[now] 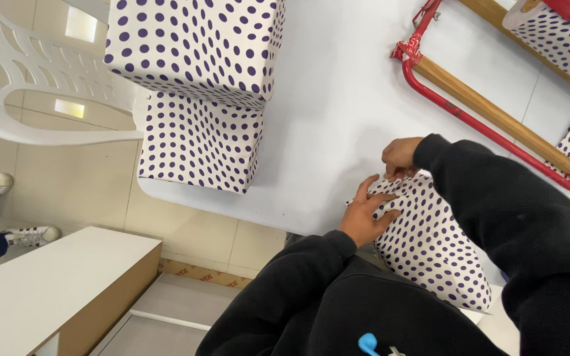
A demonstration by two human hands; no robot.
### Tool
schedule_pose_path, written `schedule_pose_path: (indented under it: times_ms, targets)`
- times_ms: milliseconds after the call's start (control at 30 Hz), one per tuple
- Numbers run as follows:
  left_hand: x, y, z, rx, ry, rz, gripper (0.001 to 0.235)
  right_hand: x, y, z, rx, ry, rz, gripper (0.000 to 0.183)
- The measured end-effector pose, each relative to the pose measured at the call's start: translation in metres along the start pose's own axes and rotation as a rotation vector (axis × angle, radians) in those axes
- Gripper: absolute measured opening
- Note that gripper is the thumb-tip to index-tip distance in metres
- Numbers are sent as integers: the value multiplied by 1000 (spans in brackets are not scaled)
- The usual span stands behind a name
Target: The person prepares a sheet of dotted wrapping paper from a roll dispenser, places a white box onto it, and wraps the box by hand using adhesive tape from a dispenser.
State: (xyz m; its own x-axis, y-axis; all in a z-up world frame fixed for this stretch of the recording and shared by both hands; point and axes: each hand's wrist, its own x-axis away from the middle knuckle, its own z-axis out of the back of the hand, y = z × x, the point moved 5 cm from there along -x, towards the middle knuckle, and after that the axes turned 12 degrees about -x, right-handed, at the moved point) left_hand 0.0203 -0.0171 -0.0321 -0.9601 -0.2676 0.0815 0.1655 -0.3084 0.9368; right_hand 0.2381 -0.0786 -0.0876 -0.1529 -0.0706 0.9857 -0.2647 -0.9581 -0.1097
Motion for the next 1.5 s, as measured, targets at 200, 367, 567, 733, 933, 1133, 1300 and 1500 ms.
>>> schedule_pose_path:
  times_ms: [200,367,567,733,933,1133,1300,1500]
  targets:
    - [0,-15,-12,-1,-21,8,38,-27,24,-26,349,-32,-91,14]
    - [-1,-16,-21,-35,-45,-13,39,-95,50,-24,864,-64,-5,19]
    - [1,-14,-23,-45,-48,-50,40,-76,49,-26,942,-80,-100,20]
    - [-3,-11,-23,-58,-33,-106,40,-86,65,-24,1269,-291,-10,37]
    - [-5,-13,-25,-35,-50,-131,38,-78,69,-4,817,-186,-69,18]
    - [-9,-6,-16,-92,-204,-53,47,-55,66,17,269,-53,-116,10]
    - [-18,5,-8,-180,-285,-144,52,3,83,53,-340,66,152,22]
    - [-17,-8,-25,-300,-386,-235,59,113,197,67,-568,406,215,31]
